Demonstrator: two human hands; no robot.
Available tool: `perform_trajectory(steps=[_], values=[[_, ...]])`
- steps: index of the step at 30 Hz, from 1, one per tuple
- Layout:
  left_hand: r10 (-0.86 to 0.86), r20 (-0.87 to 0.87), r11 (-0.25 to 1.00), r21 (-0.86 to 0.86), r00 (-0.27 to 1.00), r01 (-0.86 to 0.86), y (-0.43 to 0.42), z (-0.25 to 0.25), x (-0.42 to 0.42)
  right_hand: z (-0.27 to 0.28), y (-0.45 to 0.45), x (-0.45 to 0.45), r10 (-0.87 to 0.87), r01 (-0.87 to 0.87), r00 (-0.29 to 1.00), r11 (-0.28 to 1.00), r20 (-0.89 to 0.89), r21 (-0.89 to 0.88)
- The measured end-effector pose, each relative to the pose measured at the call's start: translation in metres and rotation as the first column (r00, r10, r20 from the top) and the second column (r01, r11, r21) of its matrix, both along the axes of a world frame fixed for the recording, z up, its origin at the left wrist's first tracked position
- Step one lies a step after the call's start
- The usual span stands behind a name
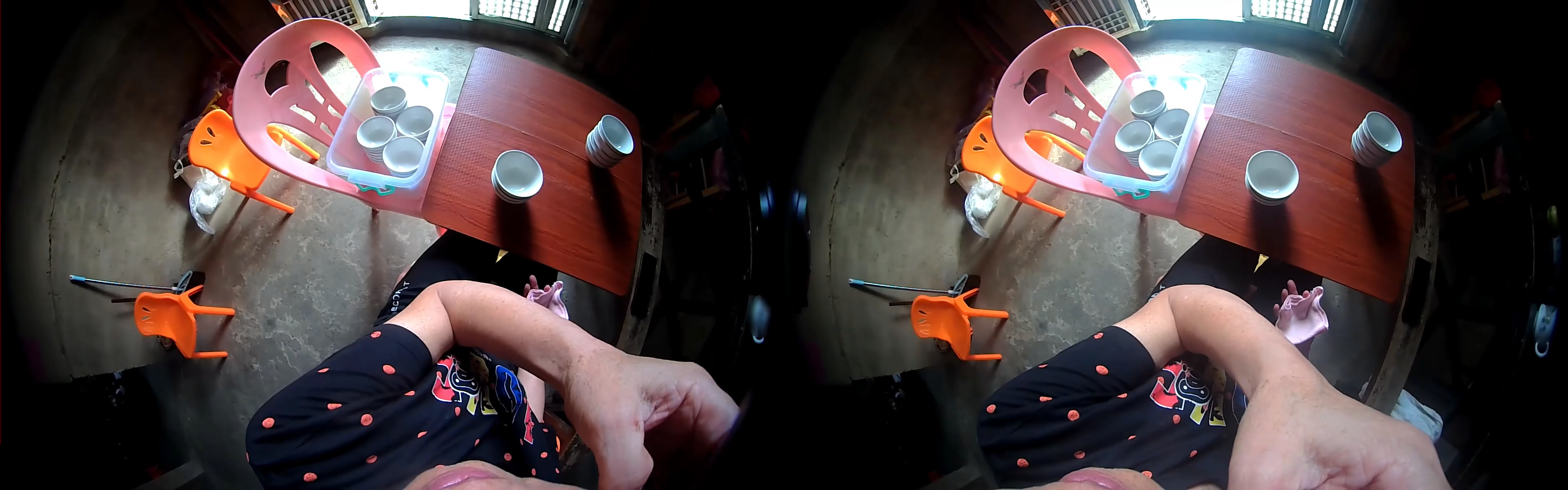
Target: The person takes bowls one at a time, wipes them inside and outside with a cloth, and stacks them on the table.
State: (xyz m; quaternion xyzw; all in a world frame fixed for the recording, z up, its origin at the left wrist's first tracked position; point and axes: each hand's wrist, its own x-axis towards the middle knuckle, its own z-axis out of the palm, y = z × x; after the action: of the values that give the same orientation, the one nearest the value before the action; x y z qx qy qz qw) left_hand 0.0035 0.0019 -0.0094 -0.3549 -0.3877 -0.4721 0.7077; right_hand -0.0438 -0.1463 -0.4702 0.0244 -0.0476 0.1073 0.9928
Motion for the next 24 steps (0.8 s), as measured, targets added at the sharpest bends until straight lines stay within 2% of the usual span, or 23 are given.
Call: perform_trajectory(steps=[1,3,5,6,8,9,10,11,12,13,14,15,17,18,19,21,22,23,24], values=[[-0.017,0.027,1.0,0.011,1.0,0.017,0.001,-0.002,0.003,0.0,-0.002,0.0,0.01,-0.01,1.0,1.0,-0.006,-0.009],[0.146,0.314,0.948,0.227,0.938,-0.224,0.003,-0.024,0.015,0.013,-0.001,0.002,0.024,-0.024,0.999,0.999,-0.03,-0.022],[0.148,0.49,0.822,0.421,0.859,-0.382,0.012,-0.051,0.021,0.022,0.002,-0.005,-0.027,0.017,0.994,0.995,-0.104,-0.095],[0.132,0.615,0.73,0.471,0.778,-0.496,0.011,-0.079,0.025,0.022,-0.001,-0.01,-0.041,0.019,0.983,0.992,-0.178,-0.125],[0.072,0.898,0.51,0.341,0.435,-0.79,0.016,-0.141,0.035,0.049,0.001,-0.009,-0.053,0.015,0.932,0.994,-0.358,-0.11],[-0.182,0.976,0.351,0.181,0.123,-0.919,0.037,-0.153,0.045,0.044,0.003,-0.006,-0.197,0.063,0.862,0.956,-0.467,-0.287],[-0.289,0.955,0.22,-0.005,-0.07,-0.976,0.057,-0.19,0.047,0.038,0.005,-0.005,-0.351,0.085,0.765,0.886,-0.54,-0.456],[-0.586,0.792,0.163,-0.091,-0.171,-0.982,0.076,-0.211,0.046,0.038,0.005,-0.009,-0.191,0.127,0.947,0.962,-0.259,-0.243],[-0.796,0.58,0.034,-0.239,-0.171,-0.97,0.097,-0.249,0.043,0.043,0.005,-0.008,-0.136,0.104,0.956,0.986,-0.259,-0.132],[-0.917,0.36,-0.024,-0.479,-0.172,-0.877,0.121,-0.267,0.043,0.041,0.006,-0.005,-0.111,0.099,0.975,0.993,-0.193,-0.068],[-0.906,0.402,-0.171,-0.632,-0.132,-0.756,0.15,-0.3,0.038,0.037,0.007,-0.004,-0.09,0.09,0.988,0.996,-0.125,-0.005],[-0.915,0.4,-0.249,-0.669,-0.057,-0.701,0.173,-0.329,0.031,0.036,0.006,-0.003,-0.077,0.079,0.991,0.997,-0.112,0.017],[-0.8,0.547,-0.514,-0.414,0.246,-0.751,0.212,-0.384,0.011,0.037,0.008,0.001,-0.067,0.069,0.988,0.998,-0.138,0.011],[-0.696,0.587,-0.648,-0.267,0.413,-0.713,0.214,-0.381,0.008,0.036,0.008,0.001,-0.061,0.063,0.985,0.998,-0.161,0.007],[-0.693,0.563,-0.64,-0.193,0.45,-0.744,0.216,-0.379,0.009,0.036,0.01,0.004,-0.062,0.057,0.986,0.998,-0.155,-0.037],[-0.68,0.509,-0.63,-0.038,0.528,-0.775,0.218,-0.371,0.012,0.049,0.014,0.002,-0.135,0.073,0.92,0.981,-0.369,-0.177],[-0.749,0.51,-0.547,-0.112,0.424,-0.83,0.22,-0.367,0.017,0.056,0.017,0.005,-0.191,0.065,0.87,0.958,-0.454,-0.279],[-0.796,0.491,-0.451,-0.09,0.354,-0.888,0.221,-0.362,0.028,0.052,0.018,0.006,-0.238,0.066,0.851,0.933,-0.468,-0.354],[-0.835,0.475,-0.348,-0.068,0.277,-0.935,0.221,-0.339,0.044,0.063,0.025,0.013,-0.24,0.102,0.893,0.932,-0.381,-0.347]])
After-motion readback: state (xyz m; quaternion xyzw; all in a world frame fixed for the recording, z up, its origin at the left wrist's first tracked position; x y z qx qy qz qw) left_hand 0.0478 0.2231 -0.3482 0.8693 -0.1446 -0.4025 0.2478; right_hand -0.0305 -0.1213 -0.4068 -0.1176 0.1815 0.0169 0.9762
